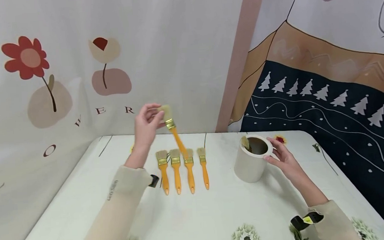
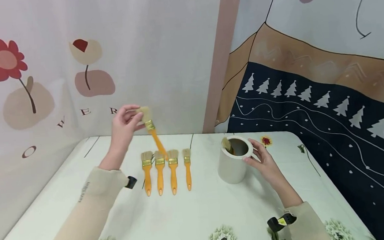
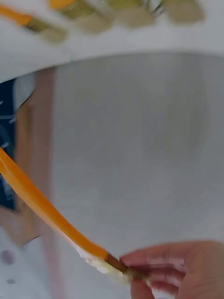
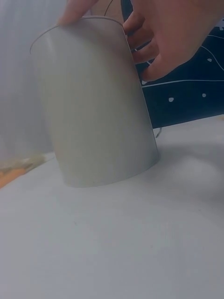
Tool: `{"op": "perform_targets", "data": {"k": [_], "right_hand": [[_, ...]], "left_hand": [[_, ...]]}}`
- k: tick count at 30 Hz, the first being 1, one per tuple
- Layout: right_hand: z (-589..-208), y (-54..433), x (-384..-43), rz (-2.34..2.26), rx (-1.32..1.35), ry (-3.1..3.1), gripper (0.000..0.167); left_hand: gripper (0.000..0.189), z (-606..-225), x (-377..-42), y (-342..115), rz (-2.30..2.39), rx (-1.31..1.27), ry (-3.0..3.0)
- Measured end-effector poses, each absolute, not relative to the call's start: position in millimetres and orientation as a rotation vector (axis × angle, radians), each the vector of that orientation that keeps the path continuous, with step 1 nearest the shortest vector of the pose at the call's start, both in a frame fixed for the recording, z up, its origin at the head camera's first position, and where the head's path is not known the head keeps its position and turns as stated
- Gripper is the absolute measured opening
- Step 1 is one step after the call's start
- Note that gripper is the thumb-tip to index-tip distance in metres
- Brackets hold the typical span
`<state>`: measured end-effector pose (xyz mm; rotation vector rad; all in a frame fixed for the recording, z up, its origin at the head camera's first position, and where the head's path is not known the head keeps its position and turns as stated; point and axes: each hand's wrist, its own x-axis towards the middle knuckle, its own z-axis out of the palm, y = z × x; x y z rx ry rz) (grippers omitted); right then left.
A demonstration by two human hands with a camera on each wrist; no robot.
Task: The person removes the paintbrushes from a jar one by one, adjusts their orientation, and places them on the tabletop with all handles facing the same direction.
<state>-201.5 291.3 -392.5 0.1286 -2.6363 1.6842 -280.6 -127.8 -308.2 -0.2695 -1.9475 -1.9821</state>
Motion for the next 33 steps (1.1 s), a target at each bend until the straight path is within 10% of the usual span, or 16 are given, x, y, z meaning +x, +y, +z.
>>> {"op": "perform_targets", "data": {"k": [19,33], "right_hand": [[-393,292,-204,1.731,0.133,-2.62,0.077],[-393,292,-203,1.728,0.147,-2.614,0.076]], "left_hand": [[0.033,-435,-302,-231,-1.758,0.403,-2.809],[0.031,-442,-310,-218,-1.7,0.387,-2.75]]}}
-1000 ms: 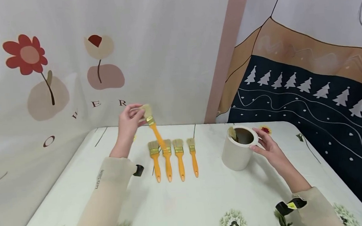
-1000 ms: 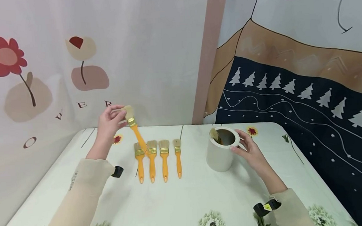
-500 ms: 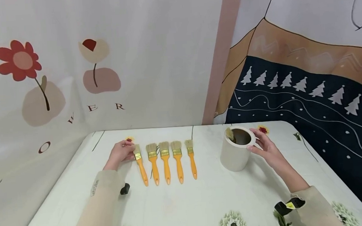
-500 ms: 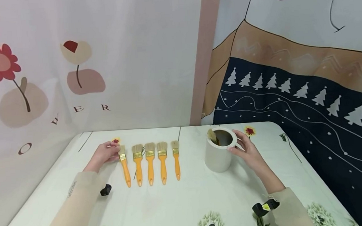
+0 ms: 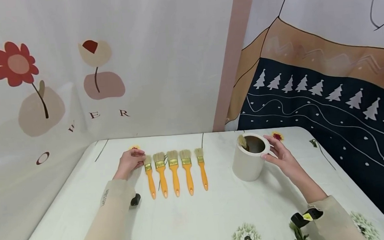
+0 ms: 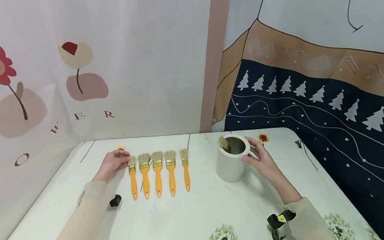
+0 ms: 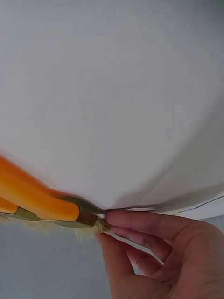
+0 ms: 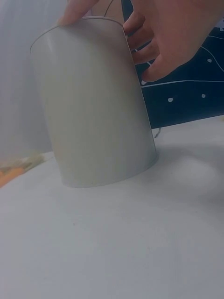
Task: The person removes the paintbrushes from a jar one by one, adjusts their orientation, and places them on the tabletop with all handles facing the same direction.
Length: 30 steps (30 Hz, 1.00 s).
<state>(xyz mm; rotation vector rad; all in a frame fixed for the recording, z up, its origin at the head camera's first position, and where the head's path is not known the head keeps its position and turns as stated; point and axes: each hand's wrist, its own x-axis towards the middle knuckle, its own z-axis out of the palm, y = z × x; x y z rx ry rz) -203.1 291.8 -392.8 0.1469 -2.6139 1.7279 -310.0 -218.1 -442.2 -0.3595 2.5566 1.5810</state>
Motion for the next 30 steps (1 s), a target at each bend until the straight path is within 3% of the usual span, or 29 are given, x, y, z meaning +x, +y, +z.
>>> {"op": "perform_targets", "data": {"k": [14,30], "right_hand": [[-391,292,-204,1.727,0.13,-2.633,0.077],[-392,292,-204,1.735,0.112,-2.635,0.078]], "left_hand": [[0.035,-412,-318,-196,1.825,-0.286,2.61],[0.034,-370,-312,-106,2.145,0.089,2.335]]}}
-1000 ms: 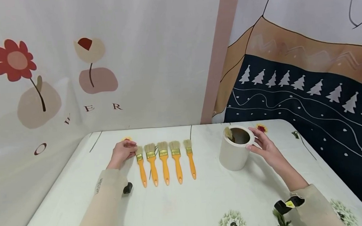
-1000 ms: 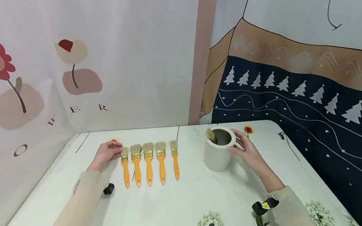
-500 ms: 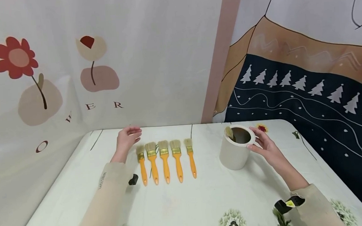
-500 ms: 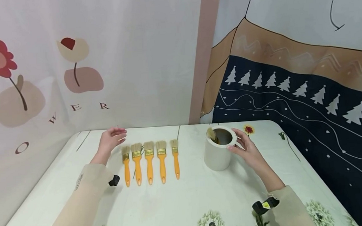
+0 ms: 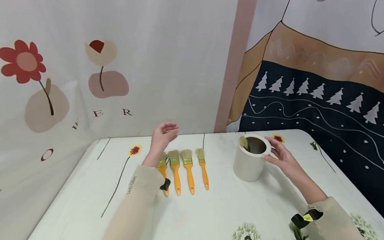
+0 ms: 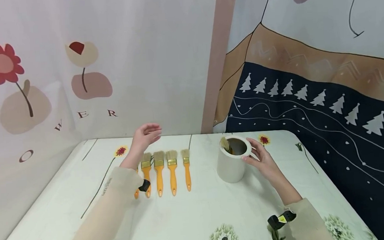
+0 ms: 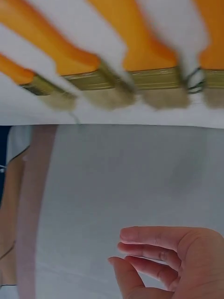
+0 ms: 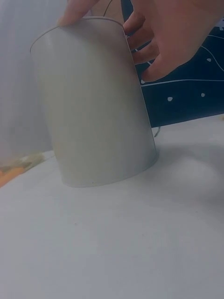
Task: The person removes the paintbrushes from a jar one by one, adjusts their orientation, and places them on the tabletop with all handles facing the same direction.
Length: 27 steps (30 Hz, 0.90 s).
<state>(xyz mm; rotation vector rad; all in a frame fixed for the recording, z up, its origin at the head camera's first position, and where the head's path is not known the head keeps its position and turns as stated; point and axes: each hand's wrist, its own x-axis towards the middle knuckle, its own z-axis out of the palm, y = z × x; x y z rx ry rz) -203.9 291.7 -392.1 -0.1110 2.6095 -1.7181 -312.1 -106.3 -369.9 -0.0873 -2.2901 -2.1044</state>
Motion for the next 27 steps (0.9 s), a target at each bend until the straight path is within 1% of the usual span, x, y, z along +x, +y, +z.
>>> {"op": "perform_targets", "data": {"k": [10,19,27], "right_hand": [[-394,291,-201,-1.701,-0.1,2.617,0.078],[-393,291,-201,-1.693,-0.109,2.63,0.078],[-394,291,-202,-1.68,-0.128,2.642,0.077]], "left_hand": [[0.031,-366,-302,-42,-2.202,-0.258,-2.243],[0.032,-371,-281,13,-2.278,-0.369,-2.242],[0.032,-375,-263,47,-2.132,-0.396,-2.363]]}}
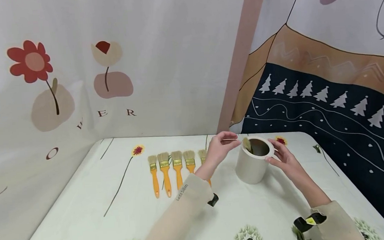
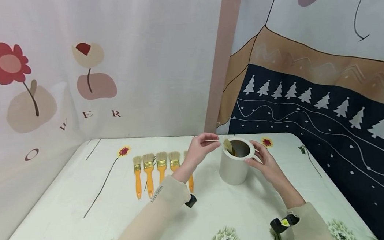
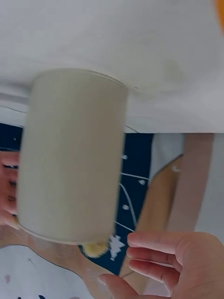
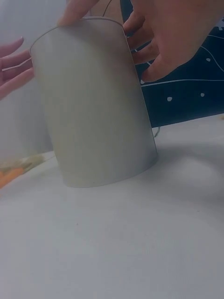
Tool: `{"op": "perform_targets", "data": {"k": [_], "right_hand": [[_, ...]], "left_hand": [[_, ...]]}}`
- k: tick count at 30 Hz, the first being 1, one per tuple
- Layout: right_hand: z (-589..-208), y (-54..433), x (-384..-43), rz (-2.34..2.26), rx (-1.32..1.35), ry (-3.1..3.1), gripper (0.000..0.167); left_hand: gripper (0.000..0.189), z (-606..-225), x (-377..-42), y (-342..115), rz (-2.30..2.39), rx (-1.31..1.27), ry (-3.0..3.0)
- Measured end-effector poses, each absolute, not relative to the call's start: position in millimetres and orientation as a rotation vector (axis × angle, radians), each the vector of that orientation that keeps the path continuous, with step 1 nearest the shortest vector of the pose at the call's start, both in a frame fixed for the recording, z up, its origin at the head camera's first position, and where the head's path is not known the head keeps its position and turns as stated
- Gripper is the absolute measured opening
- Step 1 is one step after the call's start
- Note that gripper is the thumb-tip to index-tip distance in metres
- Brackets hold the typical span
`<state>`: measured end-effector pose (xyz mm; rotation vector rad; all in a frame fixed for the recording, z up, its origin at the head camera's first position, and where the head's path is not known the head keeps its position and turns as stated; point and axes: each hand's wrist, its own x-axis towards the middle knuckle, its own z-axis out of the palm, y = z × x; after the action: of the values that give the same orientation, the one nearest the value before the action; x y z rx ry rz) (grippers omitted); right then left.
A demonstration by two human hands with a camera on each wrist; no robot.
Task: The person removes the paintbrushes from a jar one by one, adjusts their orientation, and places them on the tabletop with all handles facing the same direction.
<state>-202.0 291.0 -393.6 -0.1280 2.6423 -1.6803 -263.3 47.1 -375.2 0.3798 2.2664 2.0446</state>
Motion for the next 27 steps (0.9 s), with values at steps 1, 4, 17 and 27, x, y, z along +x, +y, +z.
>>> {"op": "perform_targets", "data": {"k": [1,4,17,27], "right_hand": [[-394,291,-202,-1.685,-0.129,2.638,0.077],[-394,291,-201,-1.697,-0.133,2.627,0.077],[-393,292,-199,-1.671,-0.135,2.643,0.075],[-393,291,-200,-1.655,-0.134,2.656,0.076]], "left_hand": [[0.032,-376,-262,51,2.036,0.377,2.279],[0.032,-381,-258,59,2.01,0.372,2.325],[0.027,-391,-252,84,2.148,0.379,2.376],[0.017,-386,-251,89,2.175,0.444,2.422]]}}
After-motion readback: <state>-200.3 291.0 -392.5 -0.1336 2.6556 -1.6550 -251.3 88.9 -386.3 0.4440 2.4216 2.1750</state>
